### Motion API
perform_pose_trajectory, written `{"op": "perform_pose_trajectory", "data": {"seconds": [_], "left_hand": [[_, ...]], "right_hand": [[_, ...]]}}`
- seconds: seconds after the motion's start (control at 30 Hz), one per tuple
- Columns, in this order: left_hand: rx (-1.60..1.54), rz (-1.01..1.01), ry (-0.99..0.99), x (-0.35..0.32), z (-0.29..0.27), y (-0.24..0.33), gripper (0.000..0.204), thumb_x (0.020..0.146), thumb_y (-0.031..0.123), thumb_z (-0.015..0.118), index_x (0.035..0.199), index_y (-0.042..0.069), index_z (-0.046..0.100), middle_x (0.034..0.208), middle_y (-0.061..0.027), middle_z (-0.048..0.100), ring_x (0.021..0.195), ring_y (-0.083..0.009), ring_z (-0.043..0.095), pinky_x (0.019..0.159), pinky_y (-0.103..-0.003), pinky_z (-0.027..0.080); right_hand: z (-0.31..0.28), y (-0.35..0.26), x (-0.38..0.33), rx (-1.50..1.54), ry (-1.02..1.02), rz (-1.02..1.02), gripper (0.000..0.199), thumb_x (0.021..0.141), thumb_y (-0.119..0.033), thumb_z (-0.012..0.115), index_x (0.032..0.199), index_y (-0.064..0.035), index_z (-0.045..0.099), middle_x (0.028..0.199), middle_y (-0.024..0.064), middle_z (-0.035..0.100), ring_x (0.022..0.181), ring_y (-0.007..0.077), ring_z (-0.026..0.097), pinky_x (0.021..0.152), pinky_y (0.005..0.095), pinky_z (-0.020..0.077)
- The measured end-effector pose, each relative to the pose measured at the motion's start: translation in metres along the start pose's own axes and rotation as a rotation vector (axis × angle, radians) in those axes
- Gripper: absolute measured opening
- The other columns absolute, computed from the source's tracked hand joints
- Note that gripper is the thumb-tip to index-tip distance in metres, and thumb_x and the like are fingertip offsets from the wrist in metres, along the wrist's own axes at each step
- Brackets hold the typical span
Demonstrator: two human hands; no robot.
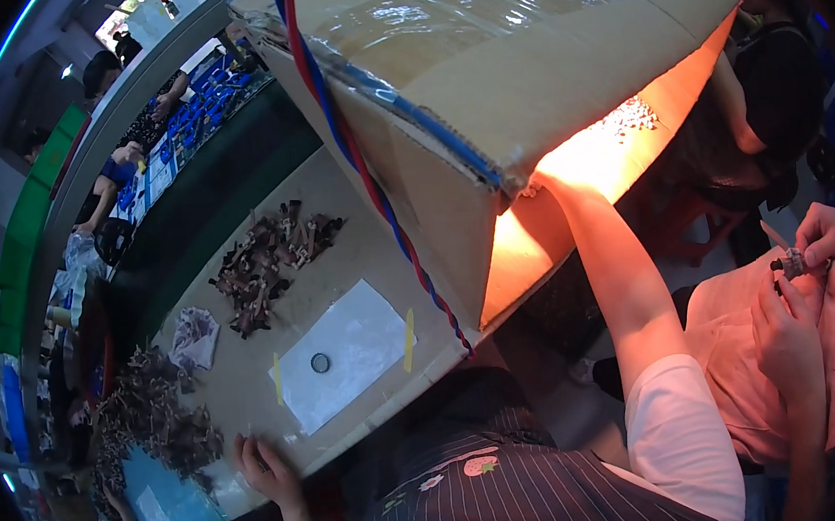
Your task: The person assembles toy figurines by taking figurine bodies and head pieces, applying glue to the joints from a bottle cap, and pressing the heads onto the bodies by hand.
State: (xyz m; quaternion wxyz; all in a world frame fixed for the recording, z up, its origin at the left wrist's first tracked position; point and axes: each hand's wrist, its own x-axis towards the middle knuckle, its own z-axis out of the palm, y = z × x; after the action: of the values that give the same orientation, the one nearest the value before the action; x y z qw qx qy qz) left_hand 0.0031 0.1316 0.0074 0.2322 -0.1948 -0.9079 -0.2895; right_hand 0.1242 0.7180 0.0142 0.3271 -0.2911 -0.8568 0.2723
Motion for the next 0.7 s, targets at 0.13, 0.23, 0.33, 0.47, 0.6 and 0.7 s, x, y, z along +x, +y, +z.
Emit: {"op": "perform_pose_trajectory", "data": {"seconds": [0.13,0.23,0.33,0.47,0.6,0.7], "left_hand": [[-0.075,-0.040,0.042,-0.001,0.005,0.004,0.021,0.096,0.008,0.053,0.107,-0.008,0.060,0.125,-0.0224,0.055,0.116,-0.0354,0.054,0.100,-0.040,0.041],[-0.032,-0.035,0.051,-0.003,-0.004,0.001,0.021,0.096,0.009,0.053,0.108,-0.008,0.059,0.125,-0.0225,0.055,0.116,-0.0354,0.053,0.100,-0.040,0.041],[0.009,-0.009,0.048,-0.002,-0.007,0.002,0.022,0.096,0.009,0.053,0.108,-0.008,0.059,0.125,-0.0224,0.055,0.117,-0.0351,0.053,0.100,-0.040,0.041],[-0.025,0.002,0.046,-0.002,-0.001,-0.002,0.025,0.096,0.010,0.052,0.111,-0.009,0.058,0.127,-0.0245,0.054,0.116,-0.0373,0.053,0.099,-0.041,0.041],[-0.003,-0.009,0.051,-0.001,-0.001,-0.001,0.025,0.096,0.009,0.052,0.111,-0.010,0.058,0.127,-0.0248,0.054,0.117,-0.0376,0.053,0.099,-0.041,0.041],[-0.004,-0.003,0.052,-0.001,0.000,-0.002,0.024,0.096,0.009,0.052,0.111,-0.009,0.058,0.127,-0.0248,0.054,0.117,-0.0377,0.053,0.100,-0.041,0.041]], "right_hand": [[-0.008,0.003,-0.002,0.105,-0.068,0.100,0.018,0.078,-0.006,0.053,0.092,-0.0003,0.063,0.088,0.0214,0.066,0.082,0.0401,0.061,0.076,0.0473,0.0484],[-0.031,-0.029,-0.011,-0.005,0.136,-0.005,0.018,0.081,-0.007,0.054,0.094,0.0004,0.063,0.088,0.0215,0.066,0.084,0.0404,0.061,0.077,0.0468,0.0480],[-0.047,-0.055,-0.034,-0.094,0.430,-0.051,0.020,0.086,-0.014,0.059,0.096,0.0030,0.065,0.089,0.0228,0.066,0.090,0.0400,0.060,0.081,0.0462,0.0467],[-0.036,-0.038,-0.028,-0.441,0.011,0.087,0.032,0.086,-0.031,0.064,0.088,0.0009,0.068,0.084,0.0216,0.066,0.077,0.0401,0.062,0.081,0.0460,0.0478],[-0.029,-0.069,-0.019,-0.353,-0.139,0.155,0.051,0.090,-0.050,0.055,0.096,-0.0009,0.068,0.083,0.0203,0.068,0.076,0.0382,0.064,0.081,0.0469,0.0501],[-0.025,-0.065,-0.018,-0.395,0.043,-0.287,0.056,0.090,-0.056,0.054,0.091,-0.0012,0.066,0.077,0.0177,0.066,0.072,0.0356,0.064,0.073,0.0448,0.0507]]}}
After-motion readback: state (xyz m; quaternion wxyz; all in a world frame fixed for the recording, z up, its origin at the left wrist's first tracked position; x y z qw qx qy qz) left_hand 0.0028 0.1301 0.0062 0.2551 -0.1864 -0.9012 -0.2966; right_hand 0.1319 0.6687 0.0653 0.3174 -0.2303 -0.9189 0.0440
